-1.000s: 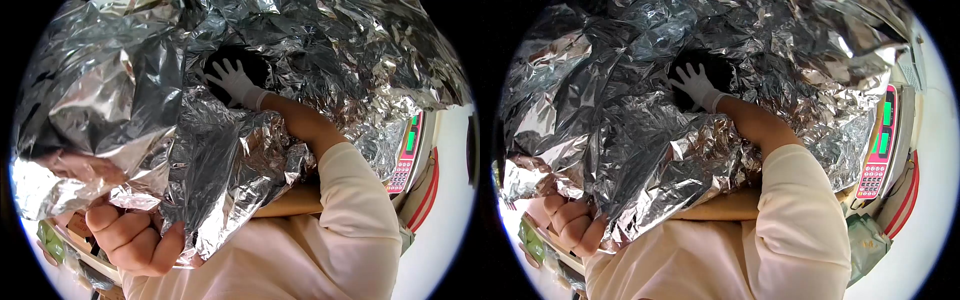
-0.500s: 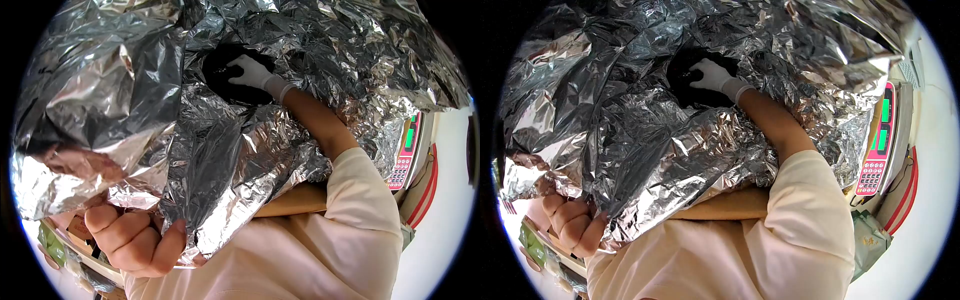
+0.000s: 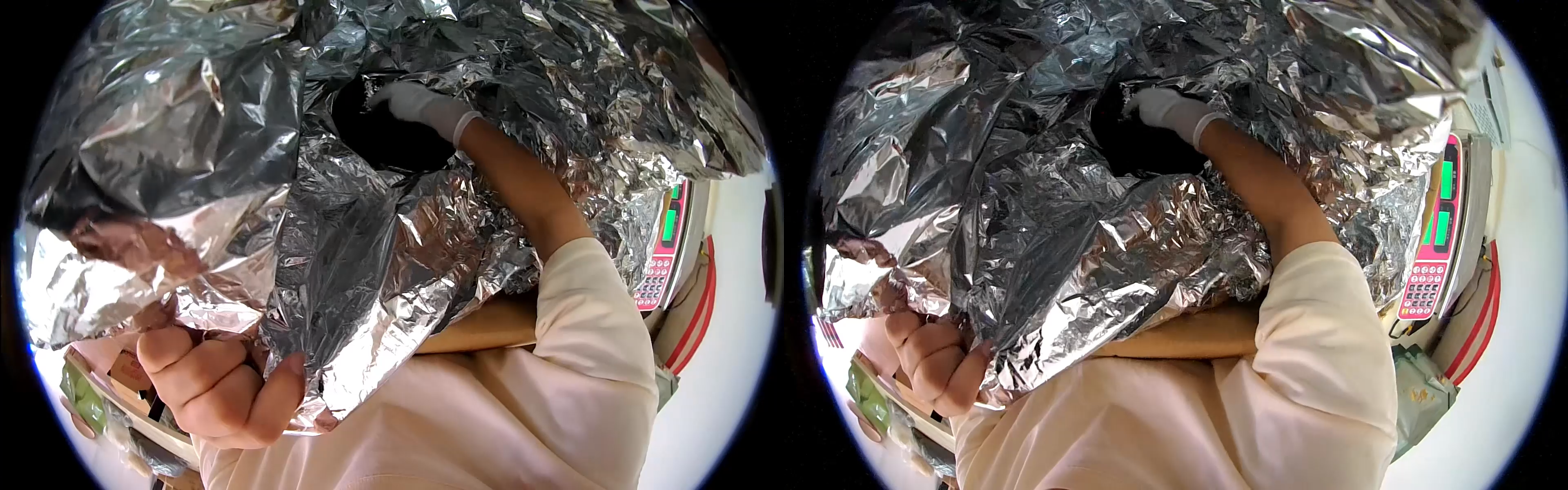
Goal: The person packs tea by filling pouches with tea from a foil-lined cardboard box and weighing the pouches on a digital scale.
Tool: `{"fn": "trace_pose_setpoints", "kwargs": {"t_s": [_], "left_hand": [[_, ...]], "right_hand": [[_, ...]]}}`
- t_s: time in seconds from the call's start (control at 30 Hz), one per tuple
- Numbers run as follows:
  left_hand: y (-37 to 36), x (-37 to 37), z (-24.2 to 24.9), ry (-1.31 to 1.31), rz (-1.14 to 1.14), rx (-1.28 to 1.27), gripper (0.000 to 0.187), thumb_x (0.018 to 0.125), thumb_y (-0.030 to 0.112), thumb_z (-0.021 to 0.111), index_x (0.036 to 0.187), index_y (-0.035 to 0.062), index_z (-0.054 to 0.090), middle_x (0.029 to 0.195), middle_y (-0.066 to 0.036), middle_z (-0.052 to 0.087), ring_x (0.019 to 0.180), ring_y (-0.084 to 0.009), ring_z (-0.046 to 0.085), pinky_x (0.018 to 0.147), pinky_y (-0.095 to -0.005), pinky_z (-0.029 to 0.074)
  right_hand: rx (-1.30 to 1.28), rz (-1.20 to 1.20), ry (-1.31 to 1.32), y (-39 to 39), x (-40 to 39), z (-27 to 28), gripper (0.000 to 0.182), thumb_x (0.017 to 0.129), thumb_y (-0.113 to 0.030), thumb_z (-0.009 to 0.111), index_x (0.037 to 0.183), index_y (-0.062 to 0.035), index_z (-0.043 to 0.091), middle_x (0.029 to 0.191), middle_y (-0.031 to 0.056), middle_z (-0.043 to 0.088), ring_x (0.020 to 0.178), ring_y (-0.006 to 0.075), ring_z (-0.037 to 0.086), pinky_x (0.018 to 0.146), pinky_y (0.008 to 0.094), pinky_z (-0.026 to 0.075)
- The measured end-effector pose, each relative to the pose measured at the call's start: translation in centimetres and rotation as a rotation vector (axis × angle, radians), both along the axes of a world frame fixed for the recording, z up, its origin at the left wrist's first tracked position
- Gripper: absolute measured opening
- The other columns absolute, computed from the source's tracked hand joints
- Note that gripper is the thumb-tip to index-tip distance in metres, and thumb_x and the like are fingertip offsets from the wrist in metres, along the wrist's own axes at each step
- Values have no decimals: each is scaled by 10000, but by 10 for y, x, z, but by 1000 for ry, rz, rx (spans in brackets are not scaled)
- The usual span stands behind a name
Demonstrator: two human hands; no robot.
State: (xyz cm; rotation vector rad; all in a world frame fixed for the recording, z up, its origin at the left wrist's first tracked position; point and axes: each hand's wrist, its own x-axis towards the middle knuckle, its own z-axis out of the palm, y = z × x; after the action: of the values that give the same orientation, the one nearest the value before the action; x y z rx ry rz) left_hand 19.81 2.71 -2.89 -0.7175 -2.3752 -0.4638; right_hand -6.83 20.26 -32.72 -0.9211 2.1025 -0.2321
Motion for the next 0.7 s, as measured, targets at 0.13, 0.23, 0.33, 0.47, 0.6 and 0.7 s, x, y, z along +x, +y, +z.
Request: {"fn": "trace_pose_setpoints", "kwargs": {"t_s": [0.13,0.23,0.33,0.47,0.6,0.7], "left_hand": [[4,1,1,-30,68,34,259,561,220,711,812,180,662,656,51,361,561,-106,405,577,-315,269],[3,1,-1,44,54,35,244,571,219,710,808,191,658,651,55,354,561,-104,402,578,-314,262],[-1,2,2,-49,-2,-18,219,576,223,714,785,201,652,645,62,344,559,-99,395,576,-312,257],[0,2,-2,22,19,35,220,545,240,723,750,215,648,637,71,332,550,-94,376,570,-296,254],[1,3,-4,-5,43,54,226,527,236,710,742,222,644,628,72,314,538,-94,351,568,-285,253],[-3,1,-8,96,-23,38,196,553,229,715,732,218,635,623,77,311,527,-86,348,570,-282,246]], "right_hand": [[210,-173,110,16,-43,-7,502,814,14,435,1250,-174,601,1206,190,609,1120,338,584,964,386,463],[334,-110,243,47,-51,-49,465,824,10,447,1253,-104,586,1206,186,610,1121,335,582,959,402,469],[272,-87,191,41,-21,-32,444,822,-13,477,1253,-56,576,1187,183,621,1109,330,588,956,399,471],[-90,-447,-514,32,-9,-26,383,819,-65,520,1186,-53,630,1152,149,649,1061,294,617,890,397,509],[90,-207,37,30,-20,-19,339,832,-71,521,1142,-40,655,1134,143,660,1022,306,638,846,417,530],[473,90,223,60,-23,-73,306,833,-102,534,1097,-30,671,1142,161,653,992,330,652,828,416,536]]}}
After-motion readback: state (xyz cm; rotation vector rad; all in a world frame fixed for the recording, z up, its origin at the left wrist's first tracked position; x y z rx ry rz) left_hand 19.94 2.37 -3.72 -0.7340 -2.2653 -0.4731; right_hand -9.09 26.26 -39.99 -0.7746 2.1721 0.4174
